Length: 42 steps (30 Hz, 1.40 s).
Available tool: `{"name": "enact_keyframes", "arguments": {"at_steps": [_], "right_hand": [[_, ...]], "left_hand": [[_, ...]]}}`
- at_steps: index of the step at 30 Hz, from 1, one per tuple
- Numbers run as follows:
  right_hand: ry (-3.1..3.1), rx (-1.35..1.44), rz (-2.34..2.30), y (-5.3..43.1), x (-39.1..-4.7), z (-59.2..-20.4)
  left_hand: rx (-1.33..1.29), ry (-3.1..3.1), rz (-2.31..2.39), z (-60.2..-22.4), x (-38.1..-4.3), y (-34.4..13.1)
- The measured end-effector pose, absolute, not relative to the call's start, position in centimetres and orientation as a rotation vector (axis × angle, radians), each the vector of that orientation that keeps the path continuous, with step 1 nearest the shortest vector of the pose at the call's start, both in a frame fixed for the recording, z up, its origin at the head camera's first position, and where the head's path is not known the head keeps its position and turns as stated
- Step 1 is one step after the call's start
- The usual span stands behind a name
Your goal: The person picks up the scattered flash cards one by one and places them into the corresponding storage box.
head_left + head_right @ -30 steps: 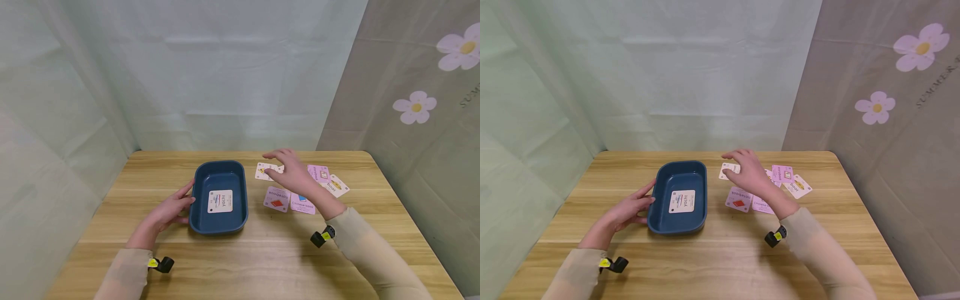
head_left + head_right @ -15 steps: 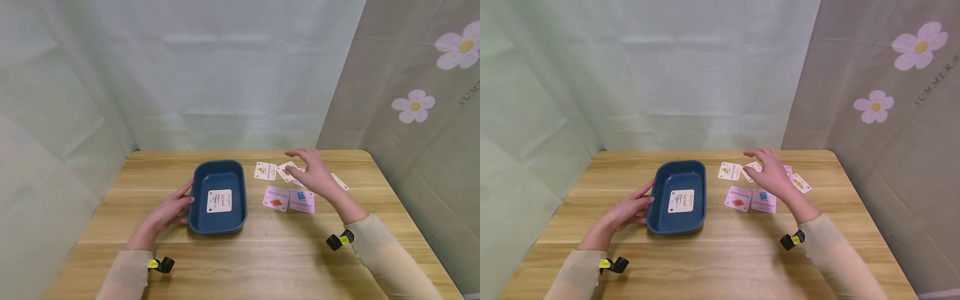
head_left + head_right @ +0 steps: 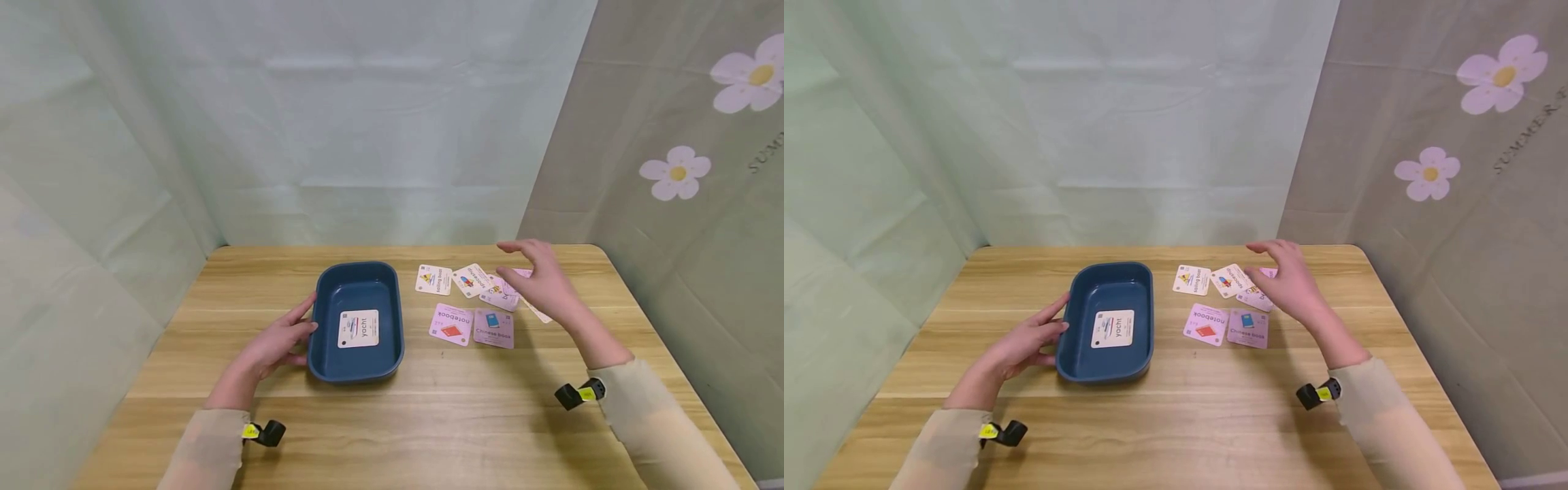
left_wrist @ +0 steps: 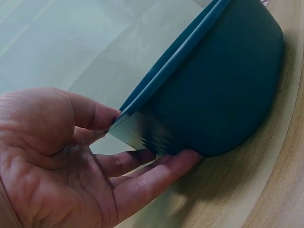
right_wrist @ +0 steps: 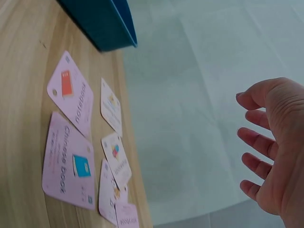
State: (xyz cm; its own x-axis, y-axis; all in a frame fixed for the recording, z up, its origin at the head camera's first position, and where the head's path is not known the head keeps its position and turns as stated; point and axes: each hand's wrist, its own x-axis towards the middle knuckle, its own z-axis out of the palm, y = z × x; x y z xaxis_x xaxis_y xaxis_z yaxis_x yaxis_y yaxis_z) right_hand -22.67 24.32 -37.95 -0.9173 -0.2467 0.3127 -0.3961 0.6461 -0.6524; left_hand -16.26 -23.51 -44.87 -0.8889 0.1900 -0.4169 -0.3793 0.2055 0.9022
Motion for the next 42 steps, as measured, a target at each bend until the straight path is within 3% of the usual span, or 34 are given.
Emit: {"name": "enact_keyframes", "arguments": {"at_steps": [17, 42], "right_hand": [[-2.735, 0.357, 1.009, 28.8, -23.1, -37.6], [-2.885, 0.249, 0.888, 30.9, -24.3, -39.2]], "left_hand": [[-0.152, 2.017, 1.744, -45.2, -16.4, -23.8], [-0.117, 2.024, 1.759, -45.2, -16.2, -23.7]]}}
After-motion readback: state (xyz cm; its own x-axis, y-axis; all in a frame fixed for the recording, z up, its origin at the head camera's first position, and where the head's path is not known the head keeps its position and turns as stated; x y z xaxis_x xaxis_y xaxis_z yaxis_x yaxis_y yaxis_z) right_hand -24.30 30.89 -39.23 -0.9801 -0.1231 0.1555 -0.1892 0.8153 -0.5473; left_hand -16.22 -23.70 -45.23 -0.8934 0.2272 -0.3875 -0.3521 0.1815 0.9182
